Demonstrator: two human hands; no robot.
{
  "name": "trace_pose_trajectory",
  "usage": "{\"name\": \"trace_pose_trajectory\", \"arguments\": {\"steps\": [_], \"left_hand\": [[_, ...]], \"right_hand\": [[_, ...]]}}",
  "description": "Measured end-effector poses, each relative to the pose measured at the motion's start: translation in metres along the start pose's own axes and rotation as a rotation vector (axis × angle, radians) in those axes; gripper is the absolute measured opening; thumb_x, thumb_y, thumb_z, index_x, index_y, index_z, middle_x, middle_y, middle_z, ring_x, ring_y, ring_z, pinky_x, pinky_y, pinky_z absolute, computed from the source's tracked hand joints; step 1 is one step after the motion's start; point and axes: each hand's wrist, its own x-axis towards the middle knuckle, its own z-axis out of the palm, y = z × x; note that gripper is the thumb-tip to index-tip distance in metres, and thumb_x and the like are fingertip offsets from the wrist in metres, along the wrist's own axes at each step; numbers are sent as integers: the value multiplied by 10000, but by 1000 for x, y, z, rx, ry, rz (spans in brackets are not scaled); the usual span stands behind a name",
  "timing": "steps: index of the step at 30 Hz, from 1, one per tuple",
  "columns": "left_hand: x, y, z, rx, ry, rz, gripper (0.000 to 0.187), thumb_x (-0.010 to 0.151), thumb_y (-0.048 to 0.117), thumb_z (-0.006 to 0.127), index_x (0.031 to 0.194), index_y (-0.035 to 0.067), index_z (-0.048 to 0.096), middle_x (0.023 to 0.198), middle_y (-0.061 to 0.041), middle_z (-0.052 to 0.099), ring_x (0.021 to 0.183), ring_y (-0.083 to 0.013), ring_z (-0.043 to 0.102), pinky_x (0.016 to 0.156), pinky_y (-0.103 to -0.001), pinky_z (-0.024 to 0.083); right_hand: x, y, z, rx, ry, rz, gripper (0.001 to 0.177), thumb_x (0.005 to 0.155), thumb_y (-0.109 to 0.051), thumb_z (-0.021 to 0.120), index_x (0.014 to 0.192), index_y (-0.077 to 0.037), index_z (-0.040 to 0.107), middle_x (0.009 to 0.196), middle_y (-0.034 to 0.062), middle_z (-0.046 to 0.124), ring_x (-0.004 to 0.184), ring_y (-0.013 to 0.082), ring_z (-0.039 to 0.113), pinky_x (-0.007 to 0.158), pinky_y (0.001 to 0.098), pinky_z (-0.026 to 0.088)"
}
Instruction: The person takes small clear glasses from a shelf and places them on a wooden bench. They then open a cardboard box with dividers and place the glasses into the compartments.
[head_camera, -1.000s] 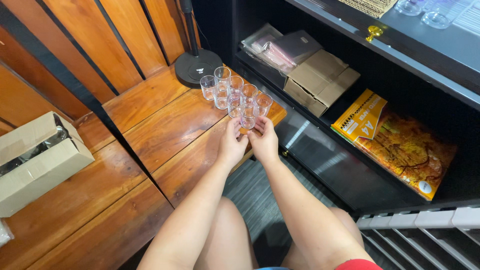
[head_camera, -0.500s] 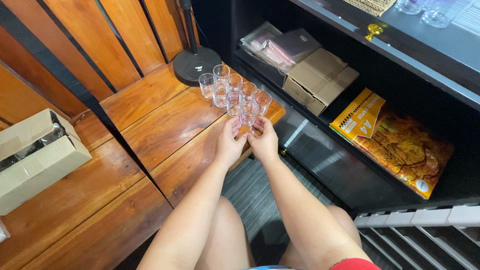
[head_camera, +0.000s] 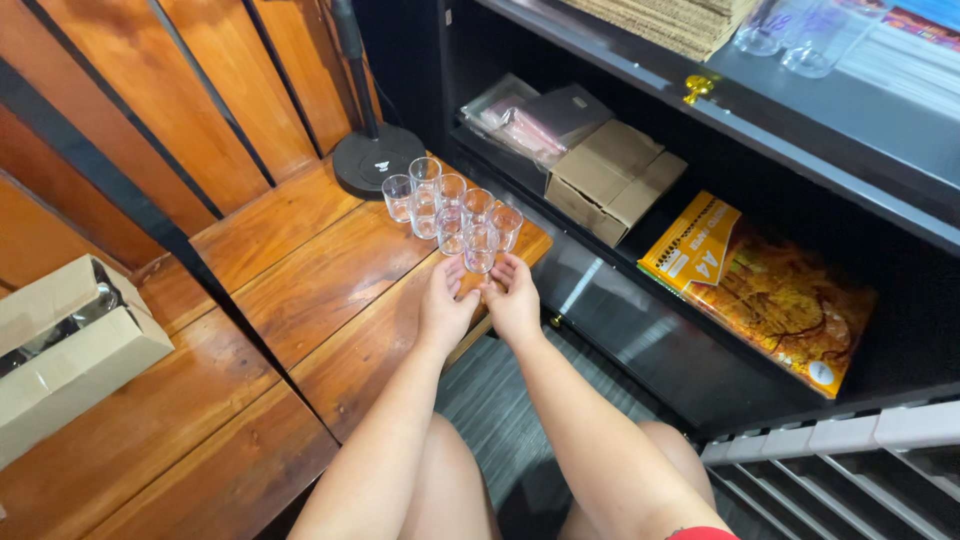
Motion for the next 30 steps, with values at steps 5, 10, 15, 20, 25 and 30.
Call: {"name": "trace_pose_trajectory", "arguments": {"steps": [5, 10, 15, 20, 25, 30], "left_hand": [[7, -19, -6, -94, 139, 38, 776, 742, -85, 770, 1457, -4, 478, 1383, -298, 543, 1322, -427, 574, 1110, -487, 492], [0, 12, -1, -4, 393, 154, 685, 750, -46, 826, 1380, 55, 577, 1267, -168, 597, 1197, -291, 645, 957, -340, 591], [-4, 87, 45, 131, 439, 338, 500, 723, -9, 813, 1195, 72, 667, 1099, -115, 585, 1035, -299, 661, 867, -331, 629], [-4, 188, 107, 137, 196, 457, 380, 815, 50, 704, 1188, 71, 633, 1192, -102, 628, 1122, -230, 637, 961, -350, 555], [13, 256, 165, 183, 41, 707, 458, 732, 22, 784, 1158, 122, 652, 1191, -67, 581, 1182, -279, 633, 1000, -383, 562], [41, 295, 227, 259, -214, 662, 394, 774, 83, 788, 1134, 137, 638, 1192, -19, 583, 1177, -209, 642, 1042, -350, 528]], "right_hand": [[11, 27, -8, 54, 108, -2, 646, 870, 41, 752, 1456, -71, 506, 1166, 147, 646, 1075, 195, 689, 968, 315, 616], [13, -14, -28, 33, 164, -55, 544, 882, 7, 757, 1384, -134, 601, 1060, 86, 678, 944, 135, 693, 861, 268, 619], [10, -93, -66, 106, 178, -207, 443, 880, 34, 740, 1285, -133, 680, 997, 27, 689, 912, 91, 677, 853, 240, 592], [25, -179, -136, 126, 240, -445, 326, 892, -22, 710, 1213, -78, 696, 1003, 45, 696, 906, 103, 643, 875, 230, 528], [41, -250, -217, 45, 410, -564, 326, 904, 12, 749, 1208, -106, 745, 992, 51, 725, 926, 110, 678, 824, 255, 584], [44, -308, -272, -210, 613, -668, 342, 846, -35, 832, 1173, -109, 763, 1041, 89, 709, 975, 187, 724, 812, 283, 614]]}}
